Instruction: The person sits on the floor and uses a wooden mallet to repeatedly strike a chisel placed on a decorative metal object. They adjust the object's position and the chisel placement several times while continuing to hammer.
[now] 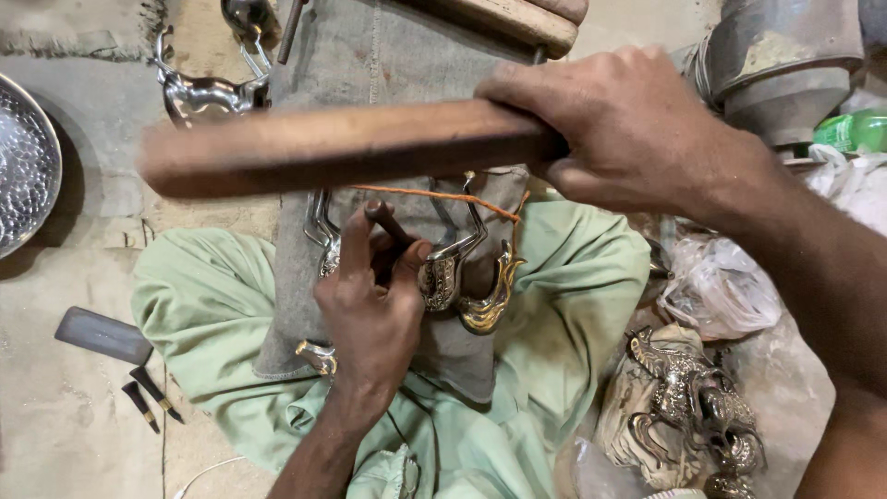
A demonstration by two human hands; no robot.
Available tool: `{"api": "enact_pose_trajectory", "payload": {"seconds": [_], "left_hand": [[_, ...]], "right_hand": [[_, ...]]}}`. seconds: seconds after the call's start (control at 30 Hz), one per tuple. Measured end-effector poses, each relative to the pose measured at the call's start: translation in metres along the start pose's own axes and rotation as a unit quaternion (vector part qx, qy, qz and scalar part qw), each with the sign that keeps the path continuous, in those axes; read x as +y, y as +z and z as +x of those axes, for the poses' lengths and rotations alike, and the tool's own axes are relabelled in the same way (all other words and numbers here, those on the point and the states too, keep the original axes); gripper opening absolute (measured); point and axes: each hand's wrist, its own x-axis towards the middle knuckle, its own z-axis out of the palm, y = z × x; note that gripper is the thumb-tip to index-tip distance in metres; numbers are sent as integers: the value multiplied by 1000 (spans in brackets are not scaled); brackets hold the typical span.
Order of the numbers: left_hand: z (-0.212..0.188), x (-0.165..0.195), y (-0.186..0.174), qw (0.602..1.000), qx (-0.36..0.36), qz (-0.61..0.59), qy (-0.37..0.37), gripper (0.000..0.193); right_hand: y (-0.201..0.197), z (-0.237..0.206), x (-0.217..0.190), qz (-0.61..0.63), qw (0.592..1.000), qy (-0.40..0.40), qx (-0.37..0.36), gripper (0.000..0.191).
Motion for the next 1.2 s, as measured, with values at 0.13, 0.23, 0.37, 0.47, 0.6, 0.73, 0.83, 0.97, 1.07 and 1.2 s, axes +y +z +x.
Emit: {"api": "enact_pose_trajectory", "payload": {"seconds": [0.13, 0.23, 0.37, 0.47, 0.6, 0.73, 0.83, 0.97, 1.07, 1.2], "left_hand": [[0, -1, 1, 1000, -4, -14, 5, 48], [-1, -2, 0, 1000, -13, -21, -14, 45], [-2, -4, -1, 999, -31, -10, 9, 33], [-2, -7, 0, 1000, -16, -9, -5, 42], [-1, -10, 2, 999, -26, 11, 39, 36], [-1, -10, 1, 999, -24, 1, 33, 44], [0, -9, 1, 998, -20, 3, 54, 49], [0, -7, 0, 999, -31, 11, 19, 49], [1, -6, -1, 998, -32, 0, 50, 46], [-1, -7, -2, 999, -39, -7, 31, 42]], "right_hand": [[0, -3, -2, -156, 984, 38, -80, 62], [1, -5, -5, -26, 998, 13, 47, 56], [0, -6, -5, -131, 984, 71, -100, 56], [1, -8, -3, -67, 998, 13, 15, 48], [7, -14, 0, -105, 993, 41, -17, 43], [13, -19, 2, -4, 1000, 23, 18, 54], [13, -23, 4, -131, 988, 74, -47, 51], [13, -25, 5, -30, 998, 59, 2, 59], [14, -26, 4, -99, 992, 73, -26, 59], [14, -29, 4, -82, 993, 80, -40, 58]]}}
